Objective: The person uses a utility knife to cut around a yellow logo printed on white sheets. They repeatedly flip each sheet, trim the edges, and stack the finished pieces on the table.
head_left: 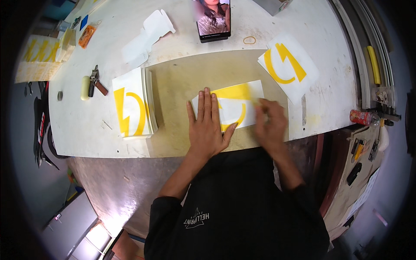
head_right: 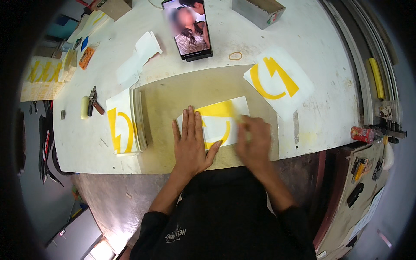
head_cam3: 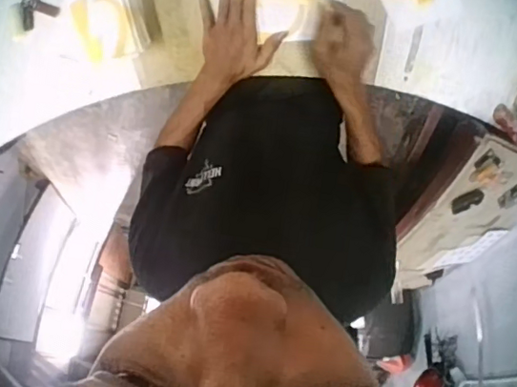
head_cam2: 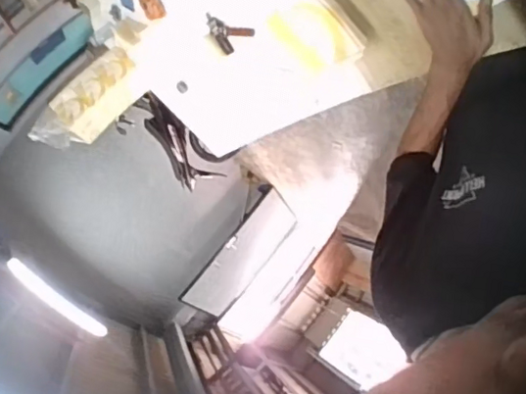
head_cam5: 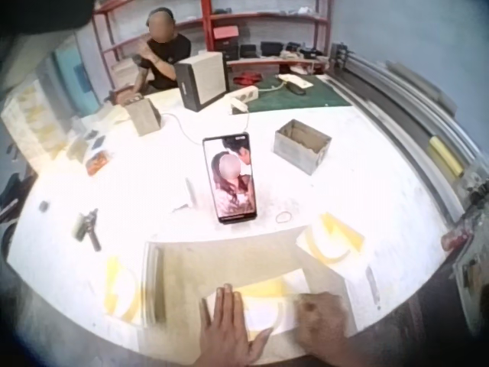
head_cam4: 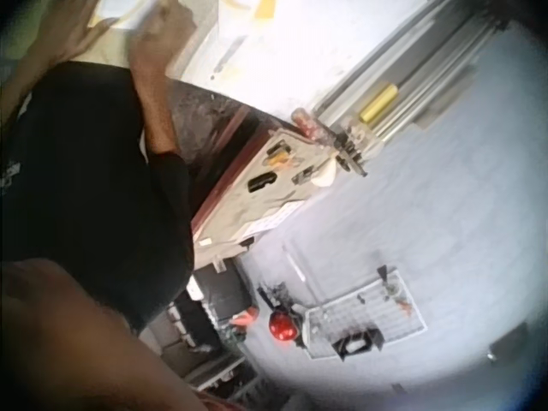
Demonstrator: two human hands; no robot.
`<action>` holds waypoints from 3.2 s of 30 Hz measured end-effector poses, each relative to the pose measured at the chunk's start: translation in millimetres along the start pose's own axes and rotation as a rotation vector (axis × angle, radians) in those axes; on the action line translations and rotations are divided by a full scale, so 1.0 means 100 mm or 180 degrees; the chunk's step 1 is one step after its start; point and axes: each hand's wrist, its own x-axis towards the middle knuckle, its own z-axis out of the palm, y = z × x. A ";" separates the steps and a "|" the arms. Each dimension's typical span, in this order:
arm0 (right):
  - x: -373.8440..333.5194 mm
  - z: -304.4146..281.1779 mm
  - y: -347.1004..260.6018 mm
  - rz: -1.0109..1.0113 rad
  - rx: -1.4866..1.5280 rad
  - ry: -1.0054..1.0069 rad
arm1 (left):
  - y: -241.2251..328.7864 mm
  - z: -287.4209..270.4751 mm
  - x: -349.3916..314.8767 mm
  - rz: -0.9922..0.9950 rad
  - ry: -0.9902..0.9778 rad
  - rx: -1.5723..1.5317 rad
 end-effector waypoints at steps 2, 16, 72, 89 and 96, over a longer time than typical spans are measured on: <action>0.03 0.35 -0.16 -0.0581 -0.0082 -0.0093 | -0.01 0.00 0.01 -0.0007 -0.0030 -0.0006; -0.35 -0.25 0.07 -0.0299 -0.0938 0.0065 | 0.00 0.00 0.00 -0.0044 0.0141 0.0040; -0.48 -0.89 0.44 0.0060 -0.0463 -0.0588 | -0.18 -0.28 -0.04 0.0879 -0.0236 -0.0704; 0.52 -0.64 0.80 -0.0512 -0.1563 -0.0332 | -0.87 -1.33 -0.22 -0.0043 0.2743 -0.2611; 0.51 -0.63 0.83 -0.0244 -0.0995 0.0580 | -1.39 -1.42 -0.54 -0.0460 0.0951 -0.0357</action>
